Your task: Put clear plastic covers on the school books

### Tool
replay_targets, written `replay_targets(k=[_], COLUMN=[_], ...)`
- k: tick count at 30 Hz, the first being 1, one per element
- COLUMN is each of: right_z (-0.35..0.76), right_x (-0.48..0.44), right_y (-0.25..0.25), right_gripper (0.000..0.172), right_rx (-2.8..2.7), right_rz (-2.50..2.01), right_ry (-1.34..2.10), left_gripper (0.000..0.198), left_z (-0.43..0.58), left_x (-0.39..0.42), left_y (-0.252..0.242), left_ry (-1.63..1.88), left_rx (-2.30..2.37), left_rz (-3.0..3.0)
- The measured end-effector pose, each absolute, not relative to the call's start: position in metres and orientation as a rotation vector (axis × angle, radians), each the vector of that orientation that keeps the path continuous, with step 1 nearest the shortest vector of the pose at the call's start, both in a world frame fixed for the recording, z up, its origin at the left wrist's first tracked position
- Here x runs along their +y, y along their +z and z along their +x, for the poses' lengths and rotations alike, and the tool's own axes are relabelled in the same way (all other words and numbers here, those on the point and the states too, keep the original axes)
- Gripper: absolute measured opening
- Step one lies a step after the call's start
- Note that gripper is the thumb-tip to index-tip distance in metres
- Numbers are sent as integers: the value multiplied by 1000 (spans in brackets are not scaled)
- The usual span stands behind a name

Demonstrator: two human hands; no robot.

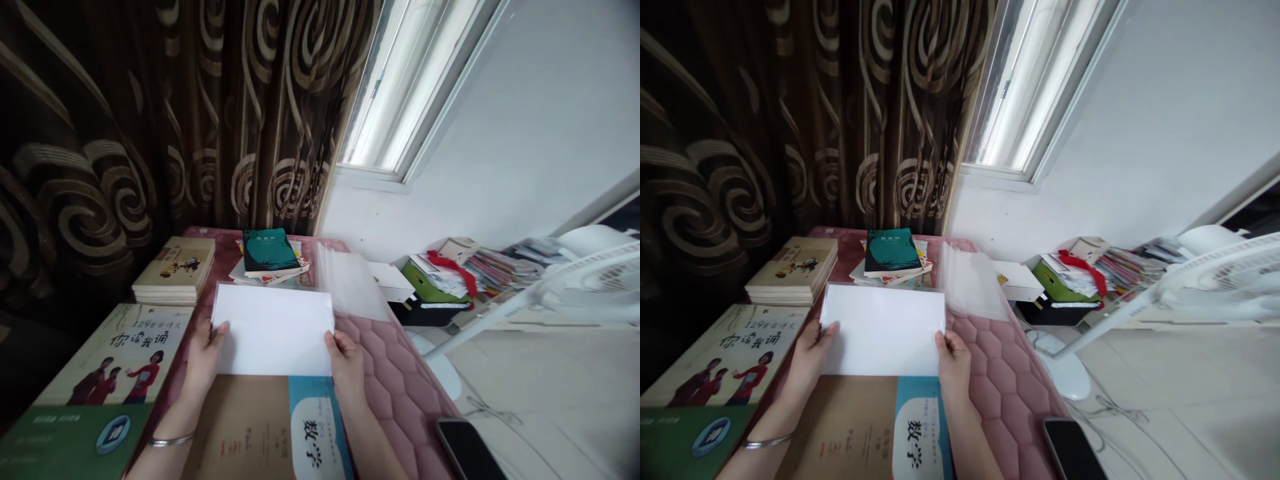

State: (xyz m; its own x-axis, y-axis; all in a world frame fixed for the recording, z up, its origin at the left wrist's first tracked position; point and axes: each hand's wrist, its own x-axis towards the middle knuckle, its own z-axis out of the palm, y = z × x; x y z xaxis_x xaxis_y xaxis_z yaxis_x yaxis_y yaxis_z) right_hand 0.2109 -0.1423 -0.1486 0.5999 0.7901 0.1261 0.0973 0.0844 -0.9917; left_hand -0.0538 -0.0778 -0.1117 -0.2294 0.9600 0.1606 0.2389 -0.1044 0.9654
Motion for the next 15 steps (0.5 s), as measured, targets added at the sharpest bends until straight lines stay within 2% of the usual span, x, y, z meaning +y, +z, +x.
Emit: replay_targets(k=[6,15], right_z=[206,228], right_x=[-145,-145], right_y=[-137,-134], right_gripper=[45,32], right_rx=[-902,-804], right_rz=[-1562,-1430], right_ry=[428,558], left_gripper=[40,40], left_z=[-53,-53], left_x=[-78,-77], left_y=[-114,-114], left_ry=[1417,1412], left_rx=[1454,1443], left_rz=[1326,1263])
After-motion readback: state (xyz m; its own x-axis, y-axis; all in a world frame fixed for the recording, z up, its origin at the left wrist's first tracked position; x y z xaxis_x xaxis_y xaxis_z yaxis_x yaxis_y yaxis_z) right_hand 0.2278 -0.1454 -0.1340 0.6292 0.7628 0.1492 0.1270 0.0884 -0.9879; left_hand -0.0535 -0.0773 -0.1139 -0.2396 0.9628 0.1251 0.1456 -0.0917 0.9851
